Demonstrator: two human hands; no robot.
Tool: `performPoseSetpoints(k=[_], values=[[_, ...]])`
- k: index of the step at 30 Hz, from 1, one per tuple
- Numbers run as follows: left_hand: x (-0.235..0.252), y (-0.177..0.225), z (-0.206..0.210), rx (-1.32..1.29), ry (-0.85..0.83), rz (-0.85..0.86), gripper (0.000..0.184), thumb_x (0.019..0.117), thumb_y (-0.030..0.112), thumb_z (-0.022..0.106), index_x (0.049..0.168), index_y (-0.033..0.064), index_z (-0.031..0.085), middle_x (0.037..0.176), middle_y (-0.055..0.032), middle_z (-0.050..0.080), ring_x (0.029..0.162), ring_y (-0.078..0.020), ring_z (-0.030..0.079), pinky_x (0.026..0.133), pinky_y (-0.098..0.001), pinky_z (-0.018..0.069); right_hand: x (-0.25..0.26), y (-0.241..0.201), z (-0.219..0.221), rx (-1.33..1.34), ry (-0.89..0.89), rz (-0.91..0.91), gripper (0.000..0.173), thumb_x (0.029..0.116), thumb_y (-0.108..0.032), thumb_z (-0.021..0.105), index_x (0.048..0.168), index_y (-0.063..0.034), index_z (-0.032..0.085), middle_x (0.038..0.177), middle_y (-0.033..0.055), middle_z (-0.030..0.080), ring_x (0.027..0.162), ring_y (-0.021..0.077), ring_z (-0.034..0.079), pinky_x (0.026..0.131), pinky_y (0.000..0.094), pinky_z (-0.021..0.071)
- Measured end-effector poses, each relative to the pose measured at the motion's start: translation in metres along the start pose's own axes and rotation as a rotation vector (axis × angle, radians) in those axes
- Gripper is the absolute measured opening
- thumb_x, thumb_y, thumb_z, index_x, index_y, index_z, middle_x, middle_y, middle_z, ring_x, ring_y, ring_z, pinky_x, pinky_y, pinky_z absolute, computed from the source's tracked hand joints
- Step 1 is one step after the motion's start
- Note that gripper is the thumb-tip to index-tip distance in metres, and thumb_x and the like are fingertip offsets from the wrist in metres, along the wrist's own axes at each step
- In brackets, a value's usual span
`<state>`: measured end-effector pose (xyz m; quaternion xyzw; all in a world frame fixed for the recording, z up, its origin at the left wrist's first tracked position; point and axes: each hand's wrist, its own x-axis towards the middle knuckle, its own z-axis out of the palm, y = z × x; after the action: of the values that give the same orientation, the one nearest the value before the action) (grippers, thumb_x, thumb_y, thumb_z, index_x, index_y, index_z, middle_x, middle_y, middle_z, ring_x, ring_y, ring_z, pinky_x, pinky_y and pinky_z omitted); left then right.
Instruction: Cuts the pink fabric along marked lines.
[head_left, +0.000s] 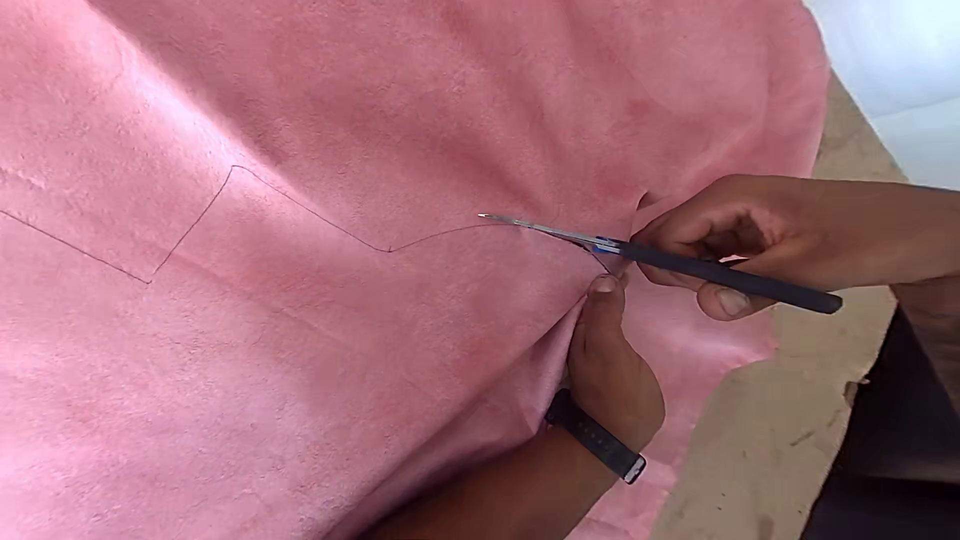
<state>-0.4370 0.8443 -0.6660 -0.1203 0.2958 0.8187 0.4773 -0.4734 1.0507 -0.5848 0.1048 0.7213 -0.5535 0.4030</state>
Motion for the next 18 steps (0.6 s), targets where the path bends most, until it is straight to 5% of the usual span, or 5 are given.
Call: performPoseSetpoints(k=[11, 18], values=[[0.002, 0.000, 0.003, -0.076, 0.058, -0.023, 0.062, 0.1104, 0.051, 0.029, 0.145, 0.0050, 0.053, 0.151, -0.0110, 0.053, 0.147, -0.0232, 0.043, 0.127, -0.0442, 0.0282, 0.017, -0.007, -0.021, -0.056, -0.109, 0.027, 0.037, 0.0840, -0.052, 0.080, 0.086, -0.0163, 0.072, 0.070, -0.0005, 0.067, 0.055, 0.0077, 0.061, 0.041, 0.0205, 0.0485], [0.004, 0.006, 0.002, -0.004, -0.001, -0.012, 0.066, 0.1095, 0.055, 0.022, 0.148, 0.0101, 0.051, 0.156, -0.0054, 0.050, 0.149, -0.0211, 0.039, 0.126, -0.0446, 0.0268, 0.029, -0.030, -0.026, -0.088, -0.139, 0.050, 0.030, 0.0841, -0.046, 0.083, 0.087, -0.0166, 0.075, 0.074, 0.0000, 0.072, 0.056, 0.0084, 0.064, 0.041, 0.0213, 0.0520]])
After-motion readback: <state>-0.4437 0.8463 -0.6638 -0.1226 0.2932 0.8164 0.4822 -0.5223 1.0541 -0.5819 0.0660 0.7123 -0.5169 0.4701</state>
